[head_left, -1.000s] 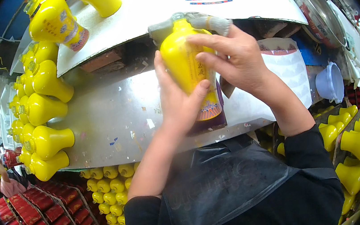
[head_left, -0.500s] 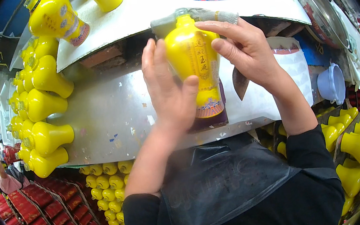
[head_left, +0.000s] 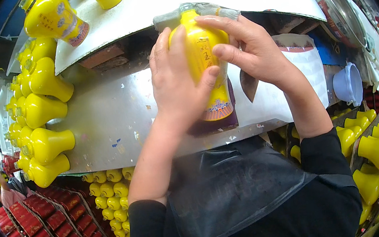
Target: The person applies decorative stickers to yellow ceramic vases, smoothing each label with fingers and a cloth, then places a neck seal and a cap on the vase. The person handles the vases one at a time on a metal workbench.
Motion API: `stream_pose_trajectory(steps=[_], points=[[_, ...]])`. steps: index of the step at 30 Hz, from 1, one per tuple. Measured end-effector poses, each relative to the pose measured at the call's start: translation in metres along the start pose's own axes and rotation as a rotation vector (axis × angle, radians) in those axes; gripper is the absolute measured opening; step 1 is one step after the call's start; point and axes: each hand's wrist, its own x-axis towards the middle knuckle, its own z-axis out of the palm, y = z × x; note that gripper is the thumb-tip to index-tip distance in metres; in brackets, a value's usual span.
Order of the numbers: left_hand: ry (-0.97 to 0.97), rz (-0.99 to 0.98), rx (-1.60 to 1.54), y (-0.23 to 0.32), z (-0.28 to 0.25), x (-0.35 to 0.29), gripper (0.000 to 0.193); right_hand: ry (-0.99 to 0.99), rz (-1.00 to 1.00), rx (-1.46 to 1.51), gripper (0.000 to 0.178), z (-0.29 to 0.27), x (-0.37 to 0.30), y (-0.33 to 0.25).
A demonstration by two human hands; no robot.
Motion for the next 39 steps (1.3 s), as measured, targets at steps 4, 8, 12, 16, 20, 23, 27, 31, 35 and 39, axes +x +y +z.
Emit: stream_pose_trajectory(steps=[4, 8, 12, 16, 20, 23, 27, 31, 35, 39], points=[[-0.005, -0.005, -0.036, 0.0, -0.002, -0.001, 0.084, 0.037, -0.068, 0.036, 0.045, -0.001, 0.0, -0.008], [-0.038, 0.013, 0.02, 0.0, -0.002, -0.001, 0.09, -0.047, -0.054, -0.209, 0.048, 0.0, 0.005, -0.009], [-0.027, 0.037, -0.033, -0.008, -0.003, -0.006, 0.094, -0.045, -0.006, -0.117, 0.055, 0.0, 0.006, 0.001], [0.068, -0.353, -0.652, -0.006, 0.005, -0.029, 0.087, 0.059, 0.214, 0.273, 0.058, 0.005, -0.017, 0.012], [-0.065, -0.48, -0.874, 0.0, 0.003, -0.046, 0.08, 0.024, 0.297, 0.399, 0.084, 0.028, -0.049, 0.015], [-0.035, -0.491, -0.916, 0.009, 0.004, -0.05, 0.073, 0.044, 0.344, 0.416, 0.085, 0.047, -0.057, 0.017], [-0.035, -0.495, -0.912, 0.013, 0.003, -0.05, 0.071, 0.129, 0.283, 0.507, 0.085, 0.057, -0.054, 0.019], [-0.007, -0.549, -1.063, 0.007, 0.002, -0.049, 0.069, 0.133, 0.372, 0.569, 0.087, 0.052, -0.056, 0.014], [0.0, -0.591, -0.999, 0.012, 0.005, -0.049, 0.077, 0.12, 0.379, 0.453, 0.091, 0.056, -0.056, 0.004], [-0.006, -0.595, -0.929, 0.018, 0.004, -0.043, 0.09, 0.154, 0.332, 0.414, 0.099, 0.062, -0.053, 0.0]])
